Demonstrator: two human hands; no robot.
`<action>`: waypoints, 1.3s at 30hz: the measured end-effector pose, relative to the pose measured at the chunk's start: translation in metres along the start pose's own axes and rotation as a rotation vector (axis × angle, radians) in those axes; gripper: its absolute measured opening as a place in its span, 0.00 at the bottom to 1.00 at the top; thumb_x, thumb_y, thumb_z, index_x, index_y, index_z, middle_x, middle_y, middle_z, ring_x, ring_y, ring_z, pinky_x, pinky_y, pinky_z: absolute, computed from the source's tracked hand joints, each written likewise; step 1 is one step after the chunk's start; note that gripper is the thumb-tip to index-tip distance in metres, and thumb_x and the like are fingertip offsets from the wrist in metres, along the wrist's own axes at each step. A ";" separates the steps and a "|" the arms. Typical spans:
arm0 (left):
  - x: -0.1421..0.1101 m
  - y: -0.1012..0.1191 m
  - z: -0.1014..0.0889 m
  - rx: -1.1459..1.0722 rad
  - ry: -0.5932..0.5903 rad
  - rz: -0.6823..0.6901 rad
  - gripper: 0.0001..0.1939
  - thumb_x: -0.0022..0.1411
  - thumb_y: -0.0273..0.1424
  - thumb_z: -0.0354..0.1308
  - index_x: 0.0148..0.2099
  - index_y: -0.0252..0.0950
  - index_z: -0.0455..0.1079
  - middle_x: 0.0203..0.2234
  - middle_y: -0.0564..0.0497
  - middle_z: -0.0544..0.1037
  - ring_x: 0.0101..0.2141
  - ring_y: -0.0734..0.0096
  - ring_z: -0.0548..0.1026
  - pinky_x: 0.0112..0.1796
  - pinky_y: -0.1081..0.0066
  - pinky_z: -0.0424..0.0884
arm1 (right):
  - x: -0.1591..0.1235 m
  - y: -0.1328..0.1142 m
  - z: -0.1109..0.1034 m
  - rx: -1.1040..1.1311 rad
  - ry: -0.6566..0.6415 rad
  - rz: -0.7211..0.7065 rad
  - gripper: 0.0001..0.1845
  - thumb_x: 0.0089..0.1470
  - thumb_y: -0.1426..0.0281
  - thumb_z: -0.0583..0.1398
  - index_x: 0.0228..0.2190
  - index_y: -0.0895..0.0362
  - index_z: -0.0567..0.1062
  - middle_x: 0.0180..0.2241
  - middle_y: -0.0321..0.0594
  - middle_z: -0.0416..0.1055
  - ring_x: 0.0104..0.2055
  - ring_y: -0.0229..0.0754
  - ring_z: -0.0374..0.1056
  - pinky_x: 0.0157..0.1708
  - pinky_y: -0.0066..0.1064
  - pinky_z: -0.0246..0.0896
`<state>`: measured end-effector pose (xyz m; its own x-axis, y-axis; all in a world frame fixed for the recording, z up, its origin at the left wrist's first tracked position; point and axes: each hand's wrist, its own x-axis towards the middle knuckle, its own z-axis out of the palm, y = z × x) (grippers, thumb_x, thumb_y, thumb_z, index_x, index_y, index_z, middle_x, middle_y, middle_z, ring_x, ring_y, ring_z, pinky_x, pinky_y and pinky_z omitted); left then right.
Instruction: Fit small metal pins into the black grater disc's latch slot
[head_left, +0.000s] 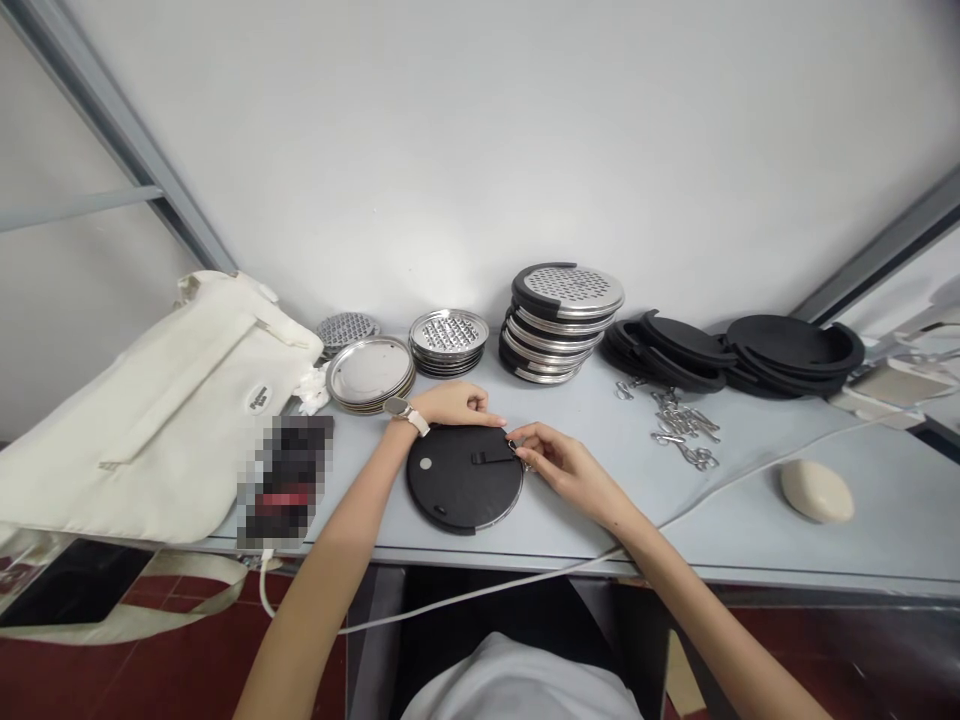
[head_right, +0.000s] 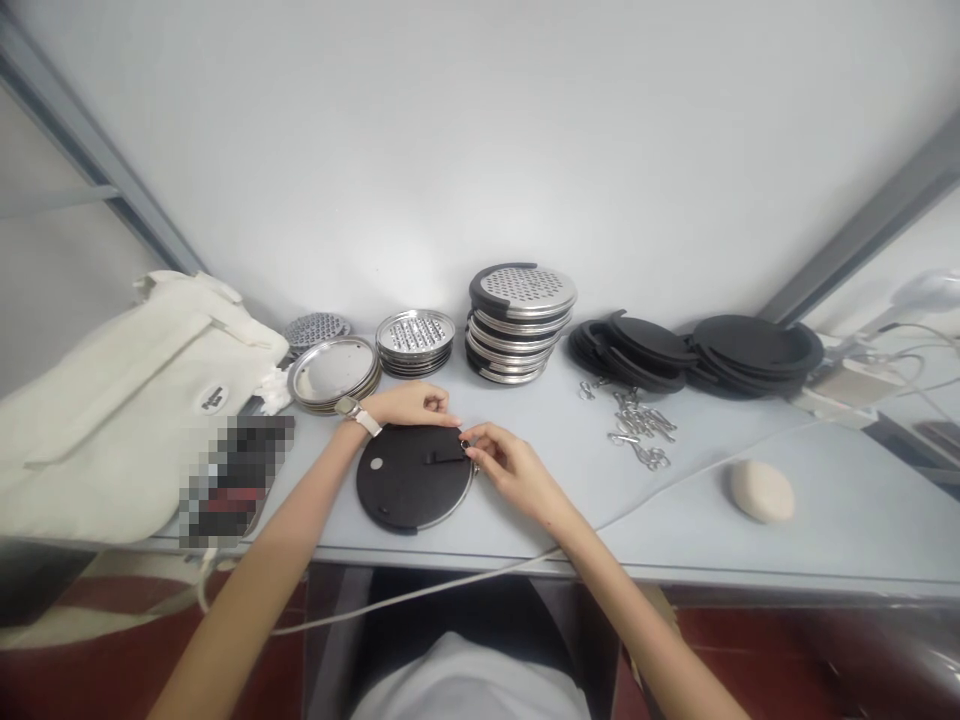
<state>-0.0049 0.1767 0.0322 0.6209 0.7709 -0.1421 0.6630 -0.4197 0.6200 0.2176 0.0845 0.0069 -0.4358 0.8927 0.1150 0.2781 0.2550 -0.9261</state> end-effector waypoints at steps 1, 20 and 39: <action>0.000 0.000 0.000 0.001 0.002 0.000 0.24 0.53 0.53 0.59 0.25 0.36 0.64 0.19 0.55 0.64 0.24 0.74 0.59 0.27 0.71 0.51 | 0.000 0.000 0.000 0.012 -0.009 0.003 0.14 0.60 0.62 0.57 0.43 0.56 0.73 0.29 0.38 0.70 0.32 0.41 0.66 0.34 0.32 0.62; 0.000 0.001 0.000 0.006 -0.001 -0.002 0.23 0.54 0.51 0.59 0.25 0.36 0.64 0.20 0.54 0.65 0.24 0.73 0.60 0.27 0.71 0.52 | -0.002 -0.003 0.001 -0.112 0.081 -0.094 0.14 0.60 0.68 0.56 0.44 0.52 0.79 0.37 0.43 0.72 0.40 0.46 0.70 0.45 0.40 0.65; 0.002 -0.003 0.000 0.016 -0.005 0.025 0.26 0.53 0.55 0.57 0.25 0.36 0.64 0.18 0.58 0.63 0.22 0.77 0.58 0.25 0.73 0.51 | -0.002 -0.005 0.003 -0.095 0.110 0.008 0.13 0.58 0.62 0.59 0.39 0.56 0.78 0.34 0.43 0.77 0.35 0.45 0.71 0.38 0.36 0.65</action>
<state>-0.0056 0.1789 0.0300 0.6393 0.7577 -0.1312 0.6540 -0.4460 0.6110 0.2143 0.0804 0.0105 -0.3381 0.9288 0.1518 0.3627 0.2774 -0.8896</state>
